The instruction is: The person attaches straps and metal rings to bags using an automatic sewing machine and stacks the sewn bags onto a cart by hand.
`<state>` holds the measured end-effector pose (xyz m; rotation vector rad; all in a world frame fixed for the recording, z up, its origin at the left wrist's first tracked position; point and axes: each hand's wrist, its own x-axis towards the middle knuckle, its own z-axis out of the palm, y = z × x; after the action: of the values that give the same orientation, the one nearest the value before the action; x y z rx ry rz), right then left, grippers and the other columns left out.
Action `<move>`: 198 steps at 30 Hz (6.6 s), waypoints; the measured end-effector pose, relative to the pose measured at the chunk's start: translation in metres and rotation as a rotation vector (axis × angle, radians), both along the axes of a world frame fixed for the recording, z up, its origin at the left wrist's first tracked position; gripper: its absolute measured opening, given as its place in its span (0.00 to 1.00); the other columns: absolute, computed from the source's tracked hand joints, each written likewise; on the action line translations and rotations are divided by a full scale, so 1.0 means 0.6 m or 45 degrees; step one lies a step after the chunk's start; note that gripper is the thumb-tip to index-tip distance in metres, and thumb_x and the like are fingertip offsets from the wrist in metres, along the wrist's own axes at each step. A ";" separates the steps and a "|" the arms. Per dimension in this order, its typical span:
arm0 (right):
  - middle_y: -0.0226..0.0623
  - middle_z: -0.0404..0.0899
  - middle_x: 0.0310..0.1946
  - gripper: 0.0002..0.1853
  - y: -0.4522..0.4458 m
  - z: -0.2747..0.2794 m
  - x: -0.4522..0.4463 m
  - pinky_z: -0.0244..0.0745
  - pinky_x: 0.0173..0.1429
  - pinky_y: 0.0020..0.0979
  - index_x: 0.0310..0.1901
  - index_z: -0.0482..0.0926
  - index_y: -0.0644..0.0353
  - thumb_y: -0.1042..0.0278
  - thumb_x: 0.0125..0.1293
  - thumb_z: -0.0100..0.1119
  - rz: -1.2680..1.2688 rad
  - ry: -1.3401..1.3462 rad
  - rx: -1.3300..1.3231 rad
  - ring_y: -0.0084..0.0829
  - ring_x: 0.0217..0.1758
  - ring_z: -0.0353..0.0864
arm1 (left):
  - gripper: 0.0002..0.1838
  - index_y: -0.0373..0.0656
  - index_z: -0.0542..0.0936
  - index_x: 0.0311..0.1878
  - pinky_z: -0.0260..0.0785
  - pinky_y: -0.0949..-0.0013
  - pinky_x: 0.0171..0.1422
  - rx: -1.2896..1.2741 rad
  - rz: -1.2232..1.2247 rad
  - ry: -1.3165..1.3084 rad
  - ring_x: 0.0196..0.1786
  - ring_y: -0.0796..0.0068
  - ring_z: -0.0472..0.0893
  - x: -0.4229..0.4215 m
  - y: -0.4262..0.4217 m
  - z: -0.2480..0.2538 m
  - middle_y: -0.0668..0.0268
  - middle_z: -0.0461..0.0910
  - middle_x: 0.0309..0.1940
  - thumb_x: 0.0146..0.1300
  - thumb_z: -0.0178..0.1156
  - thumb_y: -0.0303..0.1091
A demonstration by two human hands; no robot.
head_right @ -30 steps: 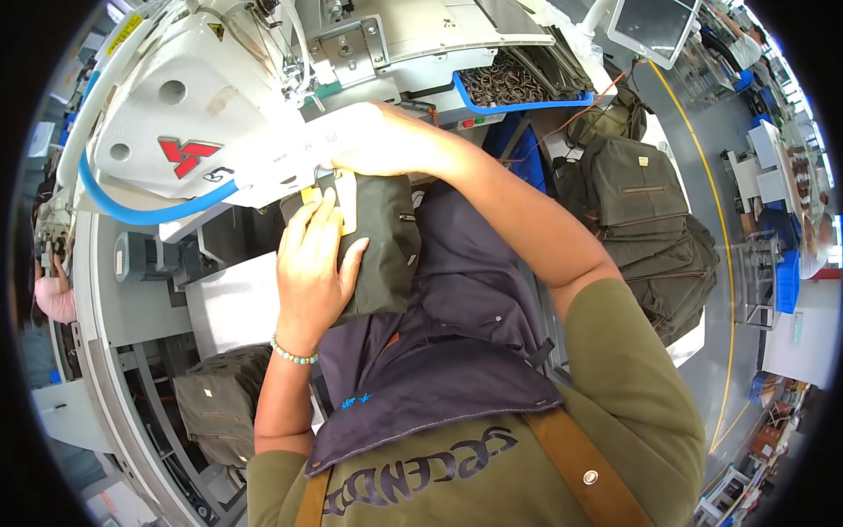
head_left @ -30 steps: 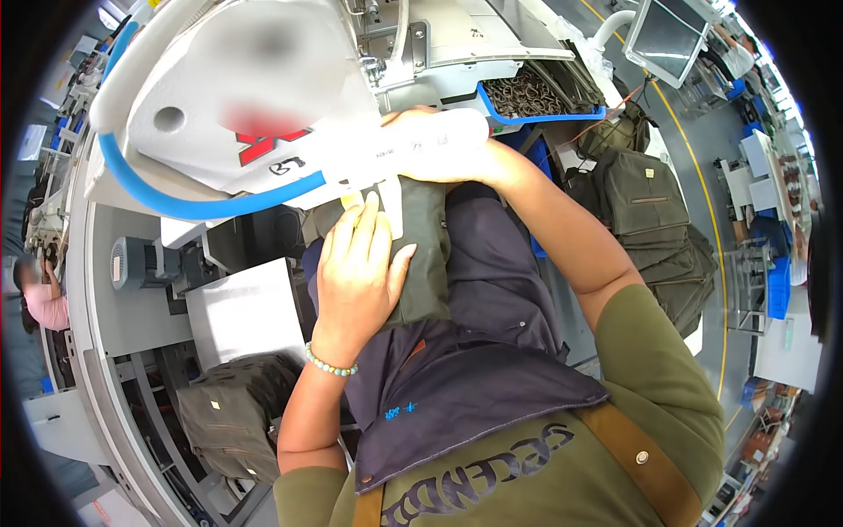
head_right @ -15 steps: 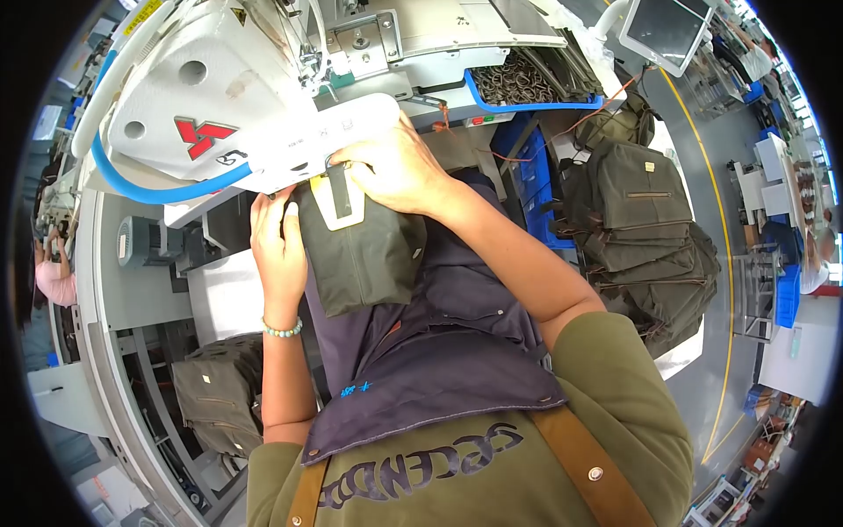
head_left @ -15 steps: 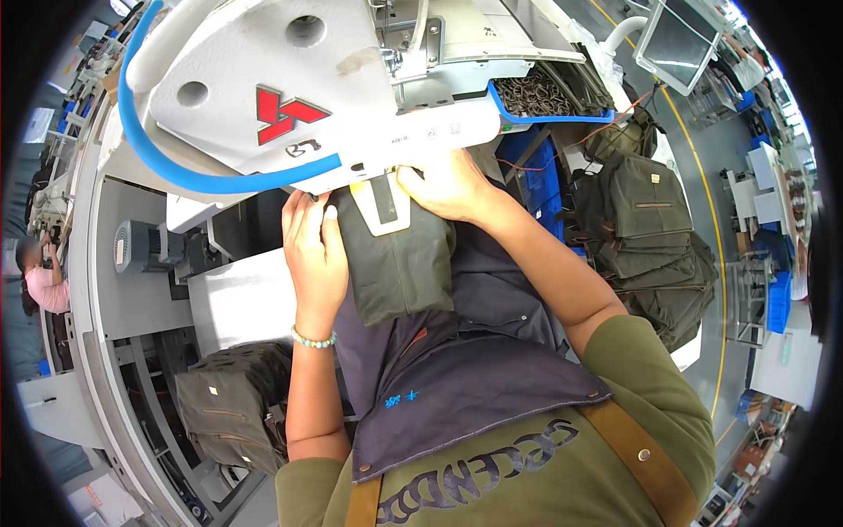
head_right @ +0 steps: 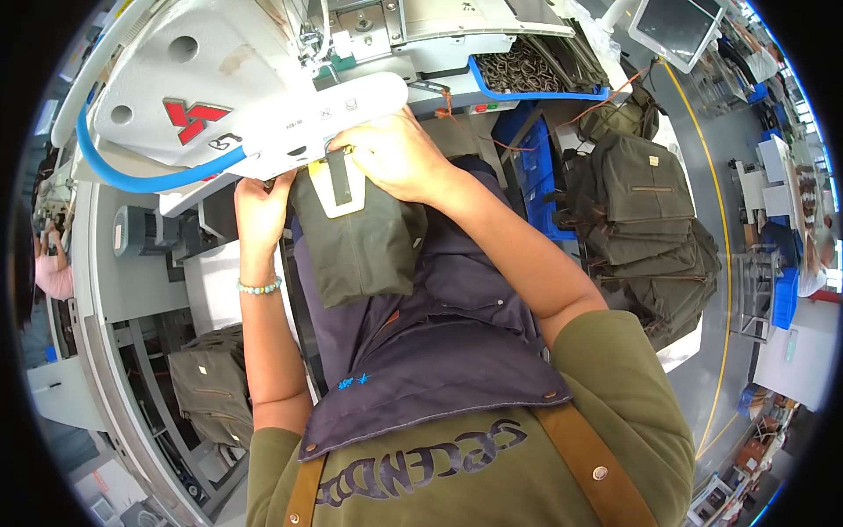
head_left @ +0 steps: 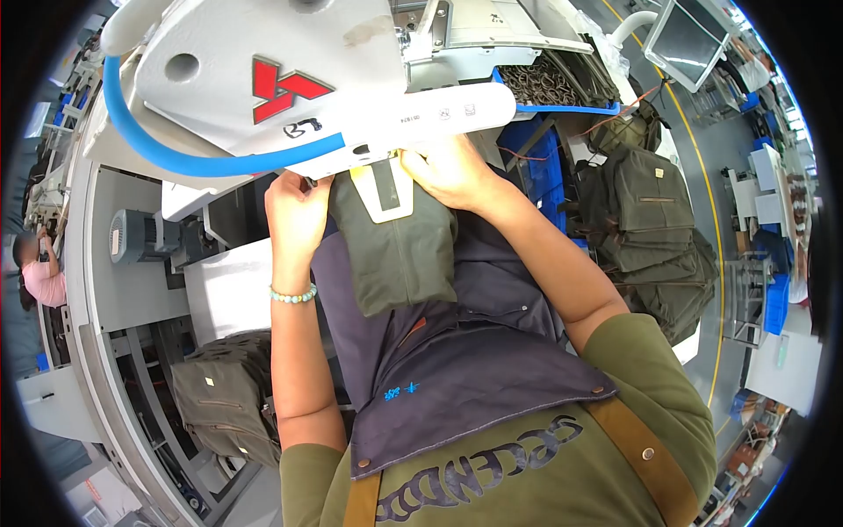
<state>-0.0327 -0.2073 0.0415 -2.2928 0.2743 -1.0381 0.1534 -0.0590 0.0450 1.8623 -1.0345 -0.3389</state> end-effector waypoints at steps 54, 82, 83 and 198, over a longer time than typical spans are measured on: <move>0.48 0.86 0.40 0.13 0.012 0.016 0.005 0.77 0.54 0.43 0.44 0.86 0.65 0.76 0.61 0.54 0.102 0.005 0.105 0.50 0.46 0.84 | 0.24 0.33 0.78 0.61 0.72 0.57 0.64 0.101 -0.325 -1.235 0.62 0.56 0.78 -0.075 0.093 0.041 0.56 0.77 0.67 0.58 0.56 0.18; 0.41 0.78 0.53 0.20 -0.052 -0.016 0.056 0.71 0.63 0.41 0.56 0.77 0.59 0.68 0.63 0.64 -0.031 0.071 0.088 0.44 0.59 0.74 | 0.26 0.36 0.78 0.62 0.75 0.55 0.56 -0.032 -0.270 -0.937 0.51 0.51 0.80 -0.033 0.056 0.018 0.50 0.81 0.50 0.58 0.56 0.16; 0.41 0.78 0.52 0.20 -0.057 -0.019 0.055 0.71 0.63 0.41 0.56 0.77 0.59 0.68 0.62 0.64 0.005 -0.020 0.095 0.44 0.59 0.74 | 0.26 0.36 0.78 0.62 0.75 0.55 0.56 -0.031 -0.265 -0.934 0.51 0.51 0.80 -0.033 0.055 0.017 0.50 0.81 0.50 0.58 0.56 0.16; 0.31 0.72 0.19 0.12 0.102 0.007 -0.074 0.61 0.29 0.28 0.24 0.76 0.62 0.73 0.62 0.68 -0.173 -0.189 0.329 0.23 0.22 0.67 | 0.20 0.34 0.69 0.25 0.51 0.69 0.27 -0.114 -0.230 0.024 0.25 0.83 0.57 -0.041 0.078 0.020 0.69 0.61 0.18 0.68 0.65 0.33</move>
<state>-0.0771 -0.1461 0.0459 -1.9779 0.4796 -1.1617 0.1290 -0.0124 0.0567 1.6872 -1.1894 -0.4086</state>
